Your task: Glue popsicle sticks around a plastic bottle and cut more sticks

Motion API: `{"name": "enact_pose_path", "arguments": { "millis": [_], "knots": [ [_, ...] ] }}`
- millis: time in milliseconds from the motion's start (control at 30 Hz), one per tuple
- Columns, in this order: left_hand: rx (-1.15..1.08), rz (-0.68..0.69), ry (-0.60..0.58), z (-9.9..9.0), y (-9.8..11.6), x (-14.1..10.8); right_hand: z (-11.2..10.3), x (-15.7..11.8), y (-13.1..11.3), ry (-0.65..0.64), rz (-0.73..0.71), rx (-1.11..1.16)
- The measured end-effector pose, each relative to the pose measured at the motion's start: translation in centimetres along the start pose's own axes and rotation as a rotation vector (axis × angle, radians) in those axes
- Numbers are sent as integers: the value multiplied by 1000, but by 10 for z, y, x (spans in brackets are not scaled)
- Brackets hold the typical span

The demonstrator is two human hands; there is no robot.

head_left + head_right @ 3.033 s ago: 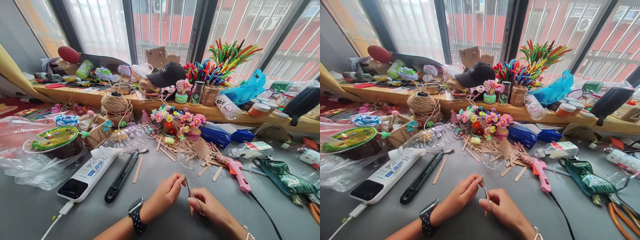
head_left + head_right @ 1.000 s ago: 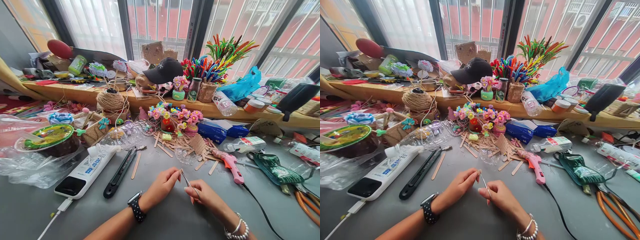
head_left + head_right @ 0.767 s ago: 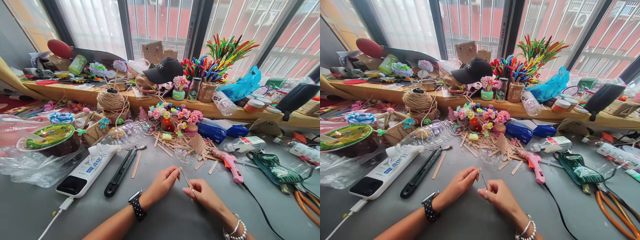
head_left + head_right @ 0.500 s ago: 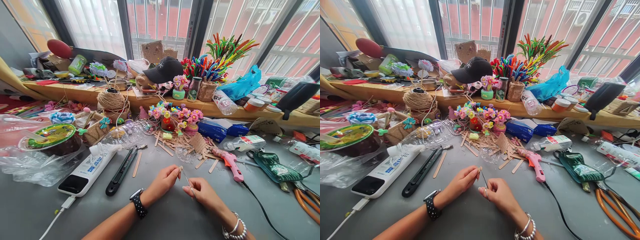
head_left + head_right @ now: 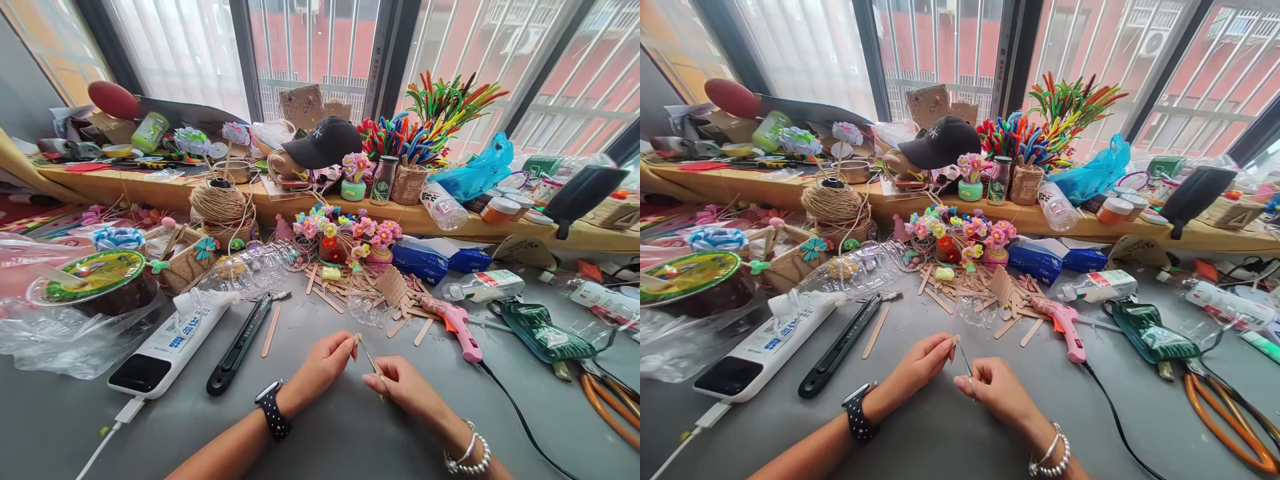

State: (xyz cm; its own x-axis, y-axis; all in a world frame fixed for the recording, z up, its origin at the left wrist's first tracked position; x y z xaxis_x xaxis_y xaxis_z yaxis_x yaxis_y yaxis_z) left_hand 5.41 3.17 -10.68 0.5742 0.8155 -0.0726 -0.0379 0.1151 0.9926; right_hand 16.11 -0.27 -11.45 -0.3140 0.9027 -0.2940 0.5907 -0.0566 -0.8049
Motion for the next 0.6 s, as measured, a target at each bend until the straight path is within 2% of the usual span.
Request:
{"name": "enact_pose_path", "arguments": {
  "millis": [133, 300, 467, 600],
  "knots": [
    [34, -10, -20, 1, 2, 0, 3, 0, -2, -43, -22, -14],
    [21, 6, -17, 0, 3, 1, 1, 2, 3, 37, 1, -5],
    [47, -26, -26, 1, 2, 1, 6, 1, 0, -27, 6, -26],
    [33, -21, -19, 1, 1, 1, 3, 2, 2, 65, 15, -28]
  ]
}}
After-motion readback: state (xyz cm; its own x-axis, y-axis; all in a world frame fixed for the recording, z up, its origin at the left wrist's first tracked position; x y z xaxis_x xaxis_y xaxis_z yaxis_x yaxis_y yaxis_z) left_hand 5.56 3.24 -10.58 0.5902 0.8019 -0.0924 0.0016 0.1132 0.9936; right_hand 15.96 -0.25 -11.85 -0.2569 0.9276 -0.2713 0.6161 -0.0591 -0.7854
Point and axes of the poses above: each hand's wrist, its own x-axis towards the middle knuckle, its own z-axis out of the palm, y = z × x, the point moved 6 cm from there along x, towards the middle knuckle, and after that the axes turned 13 degrees about -x, right-handed, at the moved point
